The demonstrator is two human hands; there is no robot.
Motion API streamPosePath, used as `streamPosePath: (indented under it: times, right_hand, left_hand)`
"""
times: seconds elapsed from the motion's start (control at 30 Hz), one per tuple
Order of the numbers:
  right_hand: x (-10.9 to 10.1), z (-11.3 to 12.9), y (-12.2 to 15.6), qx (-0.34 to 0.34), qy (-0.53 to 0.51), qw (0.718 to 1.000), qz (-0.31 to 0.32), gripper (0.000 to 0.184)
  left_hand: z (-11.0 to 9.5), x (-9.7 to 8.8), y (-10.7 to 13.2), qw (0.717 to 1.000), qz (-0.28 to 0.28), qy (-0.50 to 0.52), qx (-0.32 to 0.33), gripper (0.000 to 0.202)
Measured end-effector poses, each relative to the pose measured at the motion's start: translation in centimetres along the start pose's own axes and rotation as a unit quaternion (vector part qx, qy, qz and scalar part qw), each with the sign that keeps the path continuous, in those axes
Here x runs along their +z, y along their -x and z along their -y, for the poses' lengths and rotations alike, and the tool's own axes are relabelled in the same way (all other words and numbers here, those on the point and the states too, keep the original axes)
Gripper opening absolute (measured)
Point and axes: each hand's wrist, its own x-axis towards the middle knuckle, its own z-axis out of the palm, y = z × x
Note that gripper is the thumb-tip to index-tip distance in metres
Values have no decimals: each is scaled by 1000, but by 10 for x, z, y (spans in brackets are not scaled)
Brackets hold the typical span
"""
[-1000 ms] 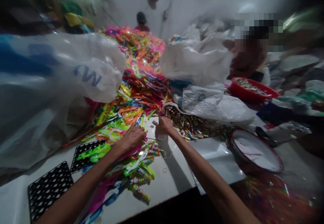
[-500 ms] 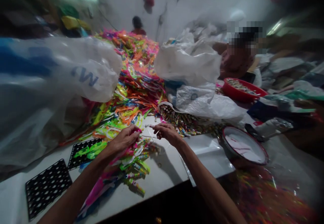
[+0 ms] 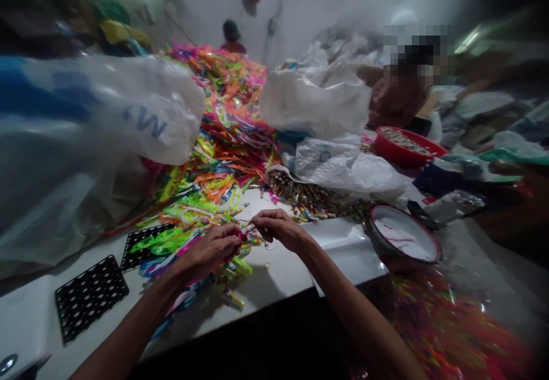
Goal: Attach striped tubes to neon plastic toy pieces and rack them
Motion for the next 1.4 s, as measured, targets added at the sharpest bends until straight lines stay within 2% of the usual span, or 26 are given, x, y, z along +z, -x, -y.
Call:
streamPosePath:
  times: [0.27,0.4,0.5,0.7,0.87,0.97,1.03,1.07,1.1,1.17,1.23,1.33,1.4]
  right_hand:
    - [3,-4,7,-6,-21,1000,10,22]
    - [2,-7,8,-8,-22,1000,13,23]
    - [1,-7,8,-9,1,1000,15,24]
    - [6,4,12,-38,107,993,10,27]
    - [19,-1,11,-40,107,993,4,26]
    - [13,-12,-3,-2,104,994,37,35]
    - [-2,-17,-21,17,157,987,35,46]
    - [-13,-18,-33,23,226,974,2,49]
    - [-25,-18,-45,30,314,948,-50,48]
    - [-49,-16,-72,53,487,856,-166,38]
    - [-67,-16,-98,84,576,779,-233,30]
    - [-79,-20,-128,110,610,743,-252,32]
    - [-78,-26,-137,120,628,726,-254,41]
  left_hand:
    - [-9,4,4,999,13,-51,-14,14]
    - [-9,4,3,999,4,-27,-25,11]
    - [-6,2,2,999,-6,-40,-13,15]
    - [1,-7,-1,992,11,-123,4,36]
    - [1,-17,1,986,22,-164,2,39]
    - [0,-36,5,961,26,-273,23,40]
    - [-2,-55,7,917,20,-395,47,39]
    - [-4,-65,6,890,-2,-452,64,37]
    - [-7,-75,3,864,-37,-496,78,34]
    - [-14,-91,-13,832,-119,-535,87,33]
    - [-22,-99,-42,816,-165,-550,68,36]
    - [-25,-98,-103,798,-161,-580,26,37]
    - [-18,-93,-142,793,-178,-583,8,33]
